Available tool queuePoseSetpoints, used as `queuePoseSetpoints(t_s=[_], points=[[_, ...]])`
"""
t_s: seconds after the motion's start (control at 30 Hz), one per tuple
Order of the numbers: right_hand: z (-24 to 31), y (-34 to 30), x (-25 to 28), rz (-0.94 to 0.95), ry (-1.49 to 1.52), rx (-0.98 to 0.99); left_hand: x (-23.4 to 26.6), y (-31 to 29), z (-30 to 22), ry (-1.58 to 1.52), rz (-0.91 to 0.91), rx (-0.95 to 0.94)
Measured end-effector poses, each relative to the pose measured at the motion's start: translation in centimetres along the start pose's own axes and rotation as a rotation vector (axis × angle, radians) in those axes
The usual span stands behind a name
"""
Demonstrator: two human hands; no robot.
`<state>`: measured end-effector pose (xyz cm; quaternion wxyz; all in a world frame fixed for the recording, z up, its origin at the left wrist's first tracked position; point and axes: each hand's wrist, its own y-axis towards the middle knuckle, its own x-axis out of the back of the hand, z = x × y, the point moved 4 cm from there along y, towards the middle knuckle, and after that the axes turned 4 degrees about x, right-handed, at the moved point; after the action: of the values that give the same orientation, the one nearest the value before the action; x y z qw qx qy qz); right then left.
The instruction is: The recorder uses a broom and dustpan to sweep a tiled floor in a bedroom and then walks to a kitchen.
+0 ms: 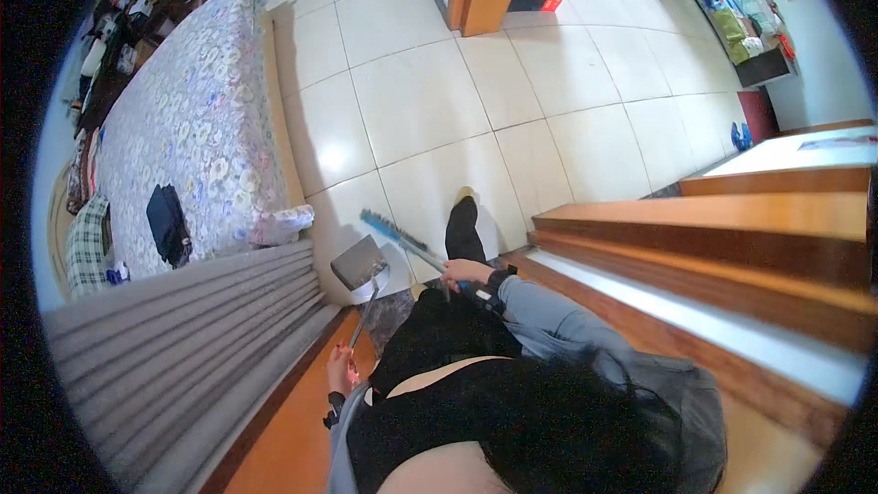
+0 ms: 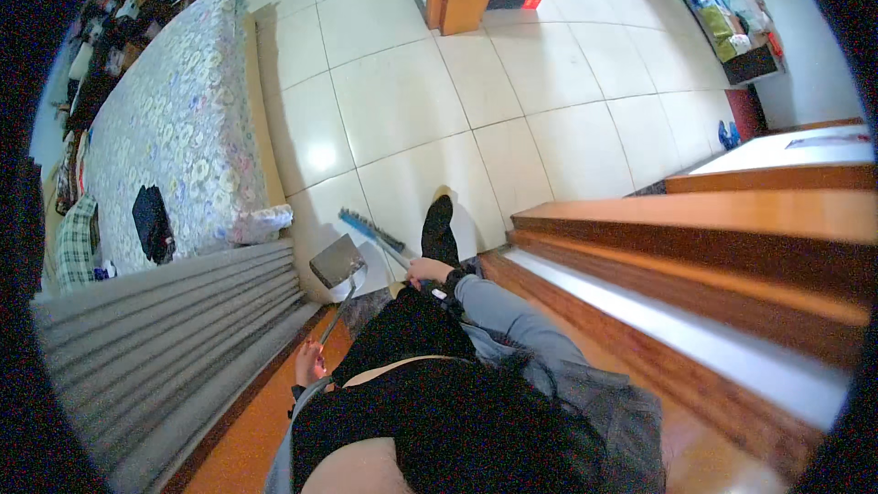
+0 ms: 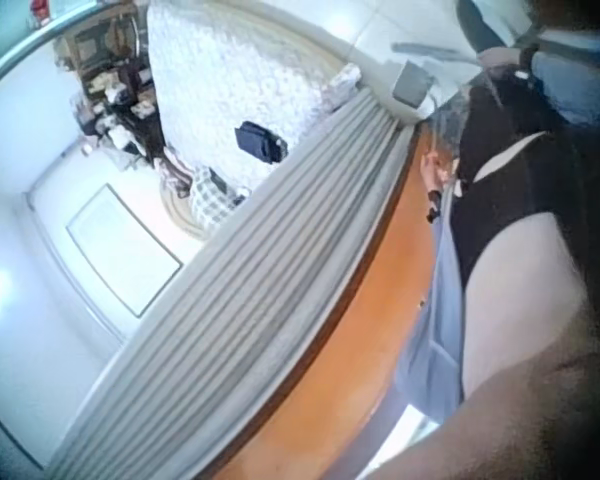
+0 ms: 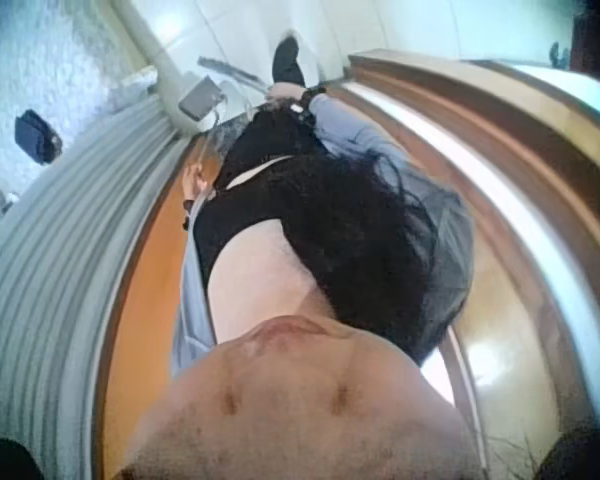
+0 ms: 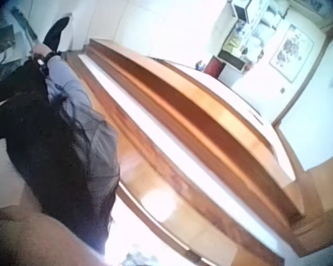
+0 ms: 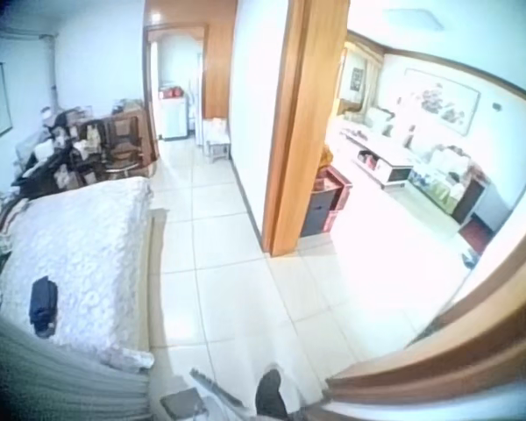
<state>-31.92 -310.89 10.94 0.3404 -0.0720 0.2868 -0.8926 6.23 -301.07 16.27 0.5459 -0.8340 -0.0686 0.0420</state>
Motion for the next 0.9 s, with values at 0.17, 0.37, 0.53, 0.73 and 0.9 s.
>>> queuePoseSetpoints(t_s=[0.17,0.37,0.53,0.73,0.9], points=[[-2.9,5.4,12.1,0.148,0.801,-0.377,-7.1,0.3,-7.0,-0.149,-0.108,-0.015],[2.7,8.0,29.9,0.077,0.163,0.050,-11.1,1.1,-11.5,-0.211,-0.210,0.046],[7.5,11.1,43.8,0.000,0.135,-0.129,-13.8,2.5,-16.0,-0.268,-0.171,0.047],[16.6,16.5,50.6,-0.126,-0.519,-0.187,-15.8,6.8,-22.8,-0.275,-0.104,0.030],[18.6,18.7,51.2,-0.203,-0.574,-0.077,-15.4,14.3,-28.2,-0.274,-0.090,0.005]])
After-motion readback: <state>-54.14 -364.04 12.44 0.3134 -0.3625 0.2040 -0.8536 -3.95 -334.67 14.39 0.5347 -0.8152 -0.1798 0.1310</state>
